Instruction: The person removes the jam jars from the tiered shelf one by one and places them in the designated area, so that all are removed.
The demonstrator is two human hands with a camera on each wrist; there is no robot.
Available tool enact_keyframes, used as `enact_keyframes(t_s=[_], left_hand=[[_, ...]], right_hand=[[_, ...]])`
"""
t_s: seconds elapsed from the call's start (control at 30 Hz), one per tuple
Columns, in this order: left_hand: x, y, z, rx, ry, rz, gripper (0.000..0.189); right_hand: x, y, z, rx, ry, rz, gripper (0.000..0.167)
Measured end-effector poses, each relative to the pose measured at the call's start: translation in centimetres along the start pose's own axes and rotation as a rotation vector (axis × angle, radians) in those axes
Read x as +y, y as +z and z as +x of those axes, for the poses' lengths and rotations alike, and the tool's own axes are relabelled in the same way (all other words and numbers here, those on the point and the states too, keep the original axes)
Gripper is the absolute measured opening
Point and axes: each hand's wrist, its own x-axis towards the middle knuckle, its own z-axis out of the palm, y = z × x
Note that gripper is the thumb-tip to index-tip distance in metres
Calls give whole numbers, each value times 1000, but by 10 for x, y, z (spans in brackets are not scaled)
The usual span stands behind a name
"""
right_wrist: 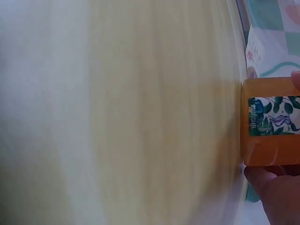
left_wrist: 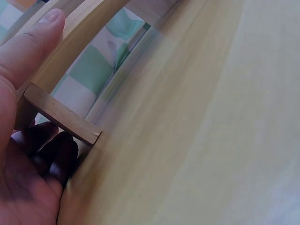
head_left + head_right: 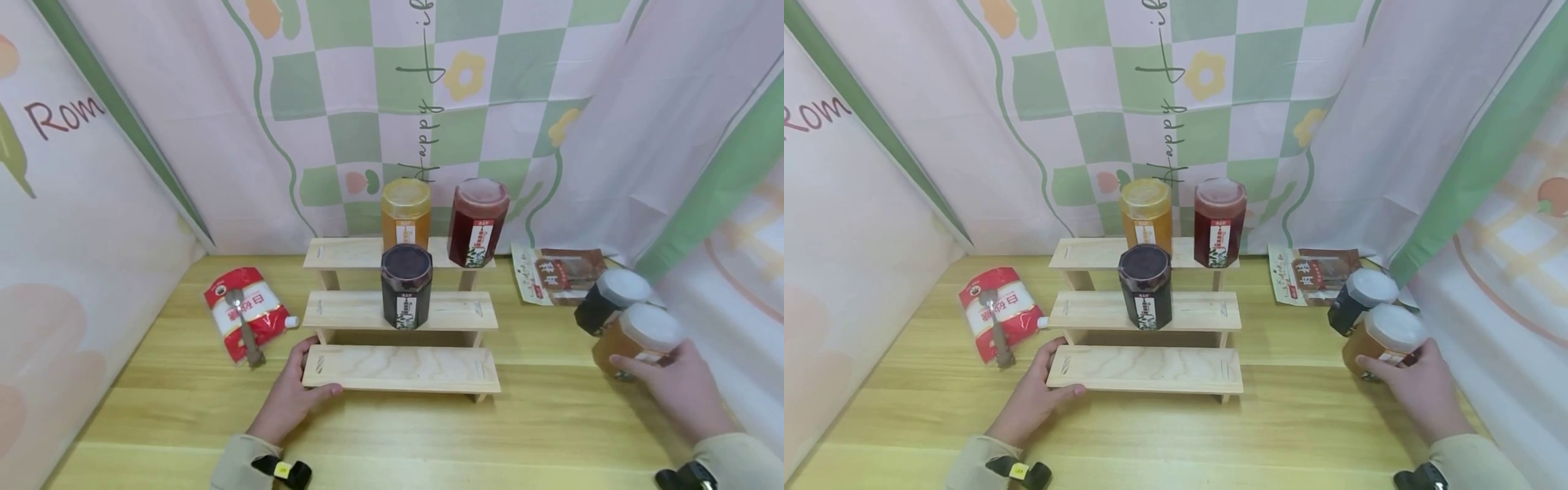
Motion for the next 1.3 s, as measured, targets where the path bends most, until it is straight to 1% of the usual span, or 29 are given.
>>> enact_keyframes(t_s=[0.2,0.33,0.4,0.6,0.7,0.8,0.83,0.87,0.97,1.03,1.13,1.2,1.3], left_hand=[[1,0,0,3,-6,-11,102],[2,0,-1,2,-3,-1,103],[3,-1,-1,3,-3,0,103],[2,0,0,3,-1,-8,103],[2,0,0,-1,3,-9,103],[1,1,0,-4,5,-13,104],[1,1,0,-5,6,-14,103],[1,1,0,-4,5,-15,103],[0,1,1,-1,5,-13,103],[0,1,1,1,7,-11,103],[1,1,0,4,6,-8,104],[1,1,-1,3,4,-8,104],[2,1,-2,0,2,-5,104]], right_hand=[[1,-2,5,-4,-29,-2,88],[-1,-4,7,0,-45,-1,83],[-1,-4,7,0,-52,4,81],[-4,-5,4,-28,-63,-1,84],[-6,-6,2,-19,-62,15,74],[-10,-6,-2,-18,-40,51,70],[-12,-7,-3,-16,-28,74,71],[-15,-7,-4,-12,-20,91,75],[-24,-8,-5,14,5,139,96],[-29,-10,-4,43,2,156,105],[-37,-13,-4,87,-13,144,102],[-42,-16,-4,100,-23,136,99],[-51,-20,-4,107,-22,138,101]])
